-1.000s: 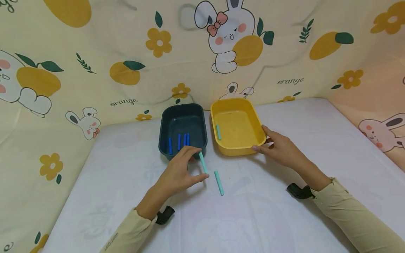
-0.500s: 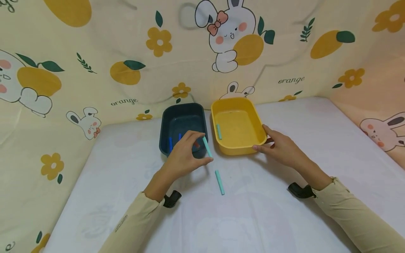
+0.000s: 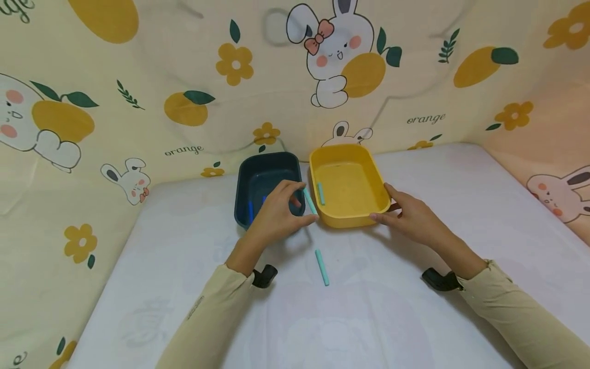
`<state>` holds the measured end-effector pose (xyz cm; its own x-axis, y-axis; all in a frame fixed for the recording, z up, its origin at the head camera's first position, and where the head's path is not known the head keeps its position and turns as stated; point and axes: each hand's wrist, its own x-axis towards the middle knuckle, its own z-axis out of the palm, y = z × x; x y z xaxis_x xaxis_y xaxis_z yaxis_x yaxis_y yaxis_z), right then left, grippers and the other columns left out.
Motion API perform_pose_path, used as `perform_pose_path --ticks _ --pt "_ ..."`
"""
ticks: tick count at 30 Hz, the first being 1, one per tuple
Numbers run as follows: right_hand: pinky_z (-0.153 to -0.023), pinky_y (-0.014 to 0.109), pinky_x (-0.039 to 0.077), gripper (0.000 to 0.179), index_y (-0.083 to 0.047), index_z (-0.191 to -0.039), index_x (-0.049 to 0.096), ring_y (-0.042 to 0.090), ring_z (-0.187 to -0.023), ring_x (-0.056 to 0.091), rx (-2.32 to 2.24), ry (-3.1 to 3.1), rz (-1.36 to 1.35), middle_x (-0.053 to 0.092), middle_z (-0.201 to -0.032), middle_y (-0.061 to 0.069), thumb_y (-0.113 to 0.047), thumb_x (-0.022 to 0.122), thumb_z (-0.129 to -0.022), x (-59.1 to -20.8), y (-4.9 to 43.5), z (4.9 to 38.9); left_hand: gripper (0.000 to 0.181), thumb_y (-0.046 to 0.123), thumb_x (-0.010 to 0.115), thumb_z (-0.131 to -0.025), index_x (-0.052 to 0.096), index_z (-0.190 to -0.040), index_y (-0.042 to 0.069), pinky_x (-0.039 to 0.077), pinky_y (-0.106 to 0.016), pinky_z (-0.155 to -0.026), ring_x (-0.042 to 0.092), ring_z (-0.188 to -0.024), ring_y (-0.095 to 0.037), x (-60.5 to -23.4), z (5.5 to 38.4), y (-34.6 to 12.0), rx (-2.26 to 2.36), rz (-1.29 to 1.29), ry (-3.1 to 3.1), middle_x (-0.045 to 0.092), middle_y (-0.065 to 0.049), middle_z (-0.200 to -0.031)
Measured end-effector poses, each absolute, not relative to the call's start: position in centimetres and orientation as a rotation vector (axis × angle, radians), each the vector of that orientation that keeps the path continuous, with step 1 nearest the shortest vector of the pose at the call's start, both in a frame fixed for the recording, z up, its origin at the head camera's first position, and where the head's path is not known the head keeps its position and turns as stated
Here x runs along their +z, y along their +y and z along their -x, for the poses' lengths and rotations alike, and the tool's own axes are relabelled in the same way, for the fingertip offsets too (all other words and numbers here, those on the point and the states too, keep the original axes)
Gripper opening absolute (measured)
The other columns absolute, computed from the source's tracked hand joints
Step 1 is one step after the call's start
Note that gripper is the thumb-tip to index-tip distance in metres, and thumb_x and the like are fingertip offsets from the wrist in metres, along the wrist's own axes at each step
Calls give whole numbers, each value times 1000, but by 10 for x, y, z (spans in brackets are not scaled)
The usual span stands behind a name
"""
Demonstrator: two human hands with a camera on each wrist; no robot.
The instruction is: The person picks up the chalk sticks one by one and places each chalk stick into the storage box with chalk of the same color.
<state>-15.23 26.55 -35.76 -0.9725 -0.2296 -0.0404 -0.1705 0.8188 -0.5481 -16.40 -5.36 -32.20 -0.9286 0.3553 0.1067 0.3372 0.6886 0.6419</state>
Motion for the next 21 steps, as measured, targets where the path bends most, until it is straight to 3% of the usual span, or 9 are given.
perform_pose_path --ticks 5,21 --pt "-85 47 57 99 -1 -158 16 36 -112 62 -839 2902 314 54 -138 26 -58 63 -91 -359 266 153 75 39 83 -80 51 -142 12 55 -33 -94 59 -103 -17 -321 172 -48 1073 -614 2848 50 -1 -137" --pt "-84 47 58 99 -1 -158 17 36 -112 62 -838 2912 313 54 -136 25 -58 64 -91 -361 266 153 77 40 82 -81 49 -145 13 51 -30 -80 53 -98 -19 -319 193 -22 967 -632 2828 51 -8 -135"
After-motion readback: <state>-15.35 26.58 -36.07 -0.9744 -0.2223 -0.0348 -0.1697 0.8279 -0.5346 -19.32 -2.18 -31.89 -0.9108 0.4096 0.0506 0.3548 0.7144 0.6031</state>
